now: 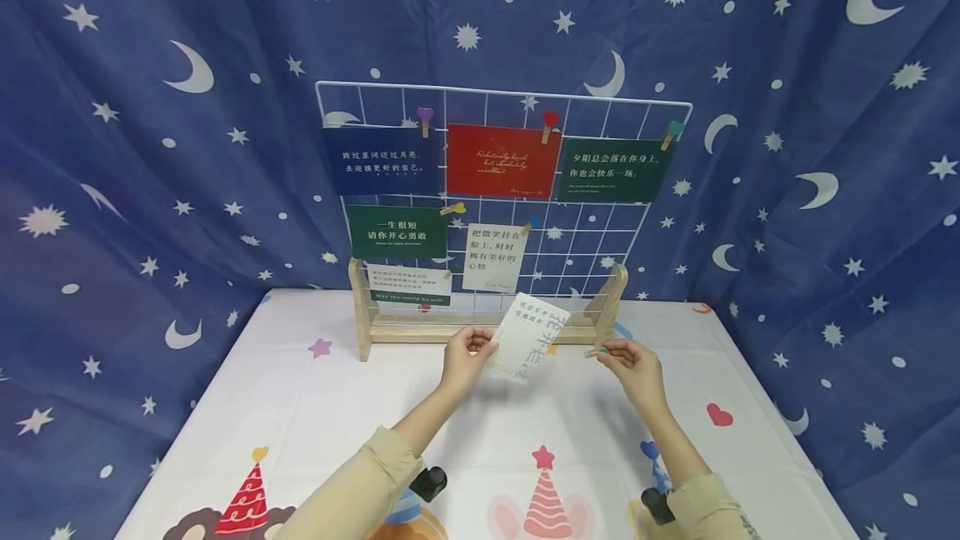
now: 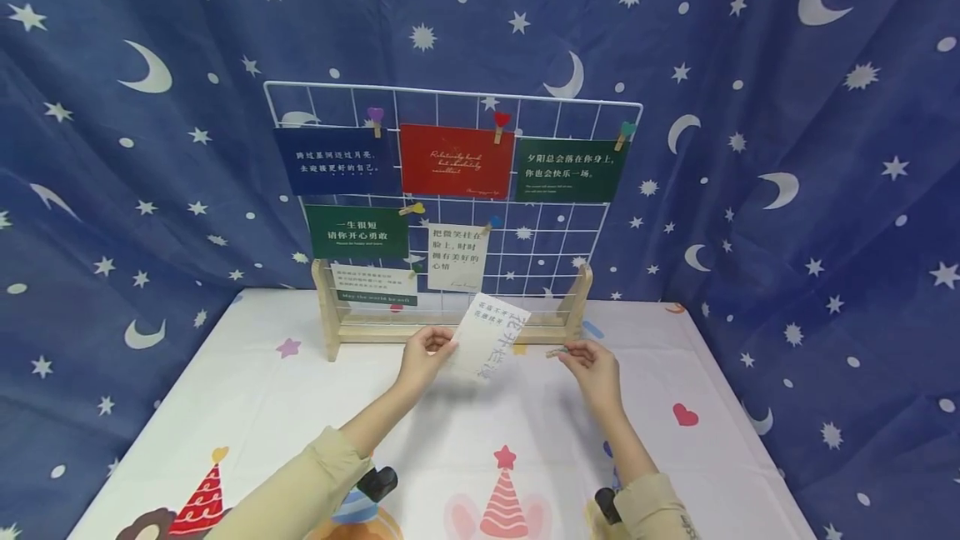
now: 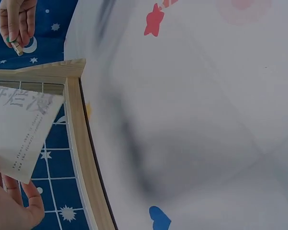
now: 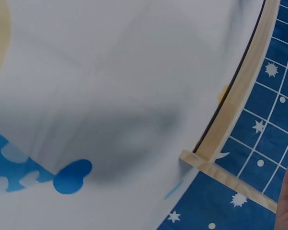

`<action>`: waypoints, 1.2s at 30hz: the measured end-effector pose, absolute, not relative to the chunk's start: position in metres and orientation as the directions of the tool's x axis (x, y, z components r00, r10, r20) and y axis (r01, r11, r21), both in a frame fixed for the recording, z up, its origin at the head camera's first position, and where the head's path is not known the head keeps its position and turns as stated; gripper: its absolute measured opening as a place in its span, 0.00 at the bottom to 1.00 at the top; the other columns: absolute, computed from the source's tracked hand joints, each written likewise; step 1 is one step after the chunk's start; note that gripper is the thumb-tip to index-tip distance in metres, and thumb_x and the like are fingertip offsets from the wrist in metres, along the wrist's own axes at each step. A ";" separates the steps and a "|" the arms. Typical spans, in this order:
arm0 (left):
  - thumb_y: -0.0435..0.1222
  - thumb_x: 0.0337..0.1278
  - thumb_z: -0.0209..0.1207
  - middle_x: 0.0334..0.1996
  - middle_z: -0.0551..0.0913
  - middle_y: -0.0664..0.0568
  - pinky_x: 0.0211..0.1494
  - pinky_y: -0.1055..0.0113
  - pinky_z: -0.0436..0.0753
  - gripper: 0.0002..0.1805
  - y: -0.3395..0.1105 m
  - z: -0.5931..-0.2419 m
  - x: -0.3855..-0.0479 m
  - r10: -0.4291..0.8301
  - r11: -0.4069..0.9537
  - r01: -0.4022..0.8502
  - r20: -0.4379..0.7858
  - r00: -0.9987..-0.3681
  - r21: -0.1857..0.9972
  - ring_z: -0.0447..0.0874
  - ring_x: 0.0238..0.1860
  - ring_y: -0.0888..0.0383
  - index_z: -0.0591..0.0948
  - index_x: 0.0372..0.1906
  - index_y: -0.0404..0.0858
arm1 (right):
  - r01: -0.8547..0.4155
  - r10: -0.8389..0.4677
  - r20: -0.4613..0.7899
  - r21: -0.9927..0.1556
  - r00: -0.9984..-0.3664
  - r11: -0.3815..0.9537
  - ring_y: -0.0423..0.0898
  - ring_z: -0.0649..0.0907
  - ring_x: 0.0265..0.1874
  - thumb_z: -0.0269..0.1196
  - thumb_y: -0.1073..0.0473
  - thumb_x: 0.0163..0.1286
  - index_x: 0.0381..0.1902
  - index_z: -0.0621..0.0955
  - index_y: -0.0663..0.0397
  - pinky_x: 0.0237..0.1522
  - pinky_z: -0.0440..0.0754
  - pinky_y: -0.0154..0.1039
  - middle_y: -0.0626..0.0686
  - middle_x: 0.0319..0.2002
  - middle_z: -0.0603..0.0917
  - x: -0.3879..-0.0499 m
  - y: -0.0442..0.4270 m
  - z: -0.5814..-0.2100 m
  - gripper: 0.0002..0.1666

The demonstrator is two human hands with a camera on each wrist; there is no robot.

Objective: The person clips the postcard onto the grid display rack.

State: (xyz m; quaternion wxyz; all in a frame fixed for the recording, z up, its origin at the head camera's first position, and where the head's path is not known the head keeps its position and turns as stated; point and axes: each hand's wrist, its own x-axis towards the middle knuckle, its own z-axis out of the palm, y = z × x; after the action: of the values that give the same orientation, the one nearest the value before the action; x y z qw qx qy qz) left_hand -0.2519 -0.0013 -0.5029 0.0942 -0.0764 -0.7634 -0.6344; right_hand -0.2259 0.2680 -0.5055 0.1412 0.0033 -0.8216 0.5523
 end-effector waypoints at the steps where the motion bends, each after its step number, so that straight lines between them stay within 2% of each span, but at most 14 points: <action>1: 0.25 0.51 0.62 0.32 0.83 0.35 0.35 0.78 0.77 0.07 0.000 -0.502 -0.253 0.009 0.184 0.242 0.245 -0.970 0.953 0.77 0.30 0.63 0.79 0.36 0.24 | -0.164 0.153 0.240 -0.906 -0.959 0.391 0.30 0.83 0.31 0.64 0.71 0.59 0.42 0.78 0.77 0.37 0.80 0.18 0.73 0.45 0.81 -0.227 0.269 -0.504 0.15; 4: 0.26 0.51 0.63 0.32 0.84 0.36 0.35 0.79 0.78 0.07 0.002 -0.497 -0.256 0.053 0.196 0.245 0.239 -0.970 0.949 0.79 0.31 0.60 0.81 0.36 0.25 | -0.180 0.155 0.258 -0.900 -0.954 0.396 0.26 0.81 0.30 0.64 0.70 0.59 0.41 0.77 0.77 0.36 0.79 0.18 0.73 0.45 0.81 -0.230 0.270 -0.498 0.14; 6: 0.25 0.50 0.63 0.32 0.84 0.36 0.34 0.79 0.79 0.07 0.003 -0.494 -0.258 0.077 0.207 0.246 0.235 -0.969 0.947 0.81 0.31 0.55 0.81 0.36 0.25 | -0.184 0.153 0.269 -0.889 -0.951 0.419 0.29 0.82 0.31 0.64 0.70 0.59 0.41 0.78 0.76 0.36 0.79 0.17 0.73 0.45 0.81 -0.231 0.271 -0.493 0.14; 11: 0.25 0.49 0.63 0.31 0.84 0.36 0.32 0.79 0.80 0.07 0.005 -0.487 -0.265 0.104 0.237 0.240 0.221 -0.970 0.941 0.80 0.28 0.59 0.80 0.34 0.25 | -0.194 0.130 0.291 -0.851 -0.948 0.489 0.29 0.82 0.31 0.65 0.66 0.60 0.41 0.78 0.74 0.36 0.78 0.16 0.70 0.44 0.83 -0.234 0.273 -0.477 0.15; 14: 0.25 0.49 0.63 0.30 0.84 0.37 0.32 0.79 0.80 0.06 0.008 -0.482 -0.268 0.116 0.241 0.237 0.214 -0.970 0.941 0.78 0.27 0.62 0.80 0.34 0.26 | -0.220 0.100 0.313 -0.828 -0.944 0.515 0.22 0.78 0.30 0.65 0.67 0.60 0.40 0.79 0.74 0.36 0.77 0.15 0.70 0.41 0.83 -0.238 0.276 -0.469 0.14; 19: 0.25 0.48 0.64 0.31 0.84 0.37 0.32 0.77 0.81 0.08 0.013 -0.474 -0.273 0.133 0.250 0.253 0.226 -0.965 0.934 0.81 0.26 0.60 0.80 0.35 0.26 | -0.275 0.047 0.363 -0.778 -0.931 0.565 0.24 0.79 0.31 0.65 0.67 0.60 0.40 0.80 0.73 0.37 0.75 0.14 0.69 0.39 0.84 -0.244 0.279 -0.455 0.13; 26: 0.27 0.47 0.66 0.29 0.85 0.40 0.26 0.79 0.78 0.08 0.022 -0.466 -0.280 0.129 0.293 0.235 0.205 -0.970 0.927 0.76 0.22 0.66 0.81 0.34 0.29 | -0.303 0.029 0.399 -0.739 -0.916 0.602 0.21 0.76 0.29 0.64 0.65 0.61 0.41 0.78 0.72 0.35 0.75 0.14 0.68 0.35 0.84 -0.248 0.280 -0.433 0.14; 32: 0.27 0.47 0.66 0.30 0.85 0.41 0.23 0.79 0.77 0.08 0.027 -0.460 -0.283 0.107 0.283 0.226 0.203 -0.973 0.932 0.75 0.20 0.67 0.81 0.35 0.30 | -0.299 0.043 0.401 -0.745 -0.915 0.596 0.17 0.75 0.28 0.63 0.63 0.64 0.45 0.78 0.72 0.36 0.75 0.13 0.70 0.38 0.84 -0.255 0.281 -0.416 0.17; 36: 0.27 0.47 0.66 0.30 0.85 0.40 0.23 0.78 0.78 0.08 0.030 -0.456 -0.284 0.084 0.254 0.230 0.216 -0.973 0.939 0.75 0.20 0.67 0.81 0.35 0.29 | -0.329 0.028 0.434 -0.721 -0.900 0.609 0.16 0.75 0.29 0.63 0.63 0.63 0.44 0.79 0.72 0.36 0.75 0.13 0.69 0.40 0.84 -0.260 0.283 -0.408 0.16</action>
State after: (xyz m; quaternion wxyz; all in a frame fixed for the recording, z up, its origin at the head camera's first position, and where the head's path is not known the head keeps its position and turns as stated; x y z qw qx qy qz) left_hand -0.2837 0.0302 -0.4558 0.0605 -0.0996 -0.7894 -0.6027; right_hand -0.2605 0.2831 -0.4085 0.2059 0.0861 -0.8731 0.4335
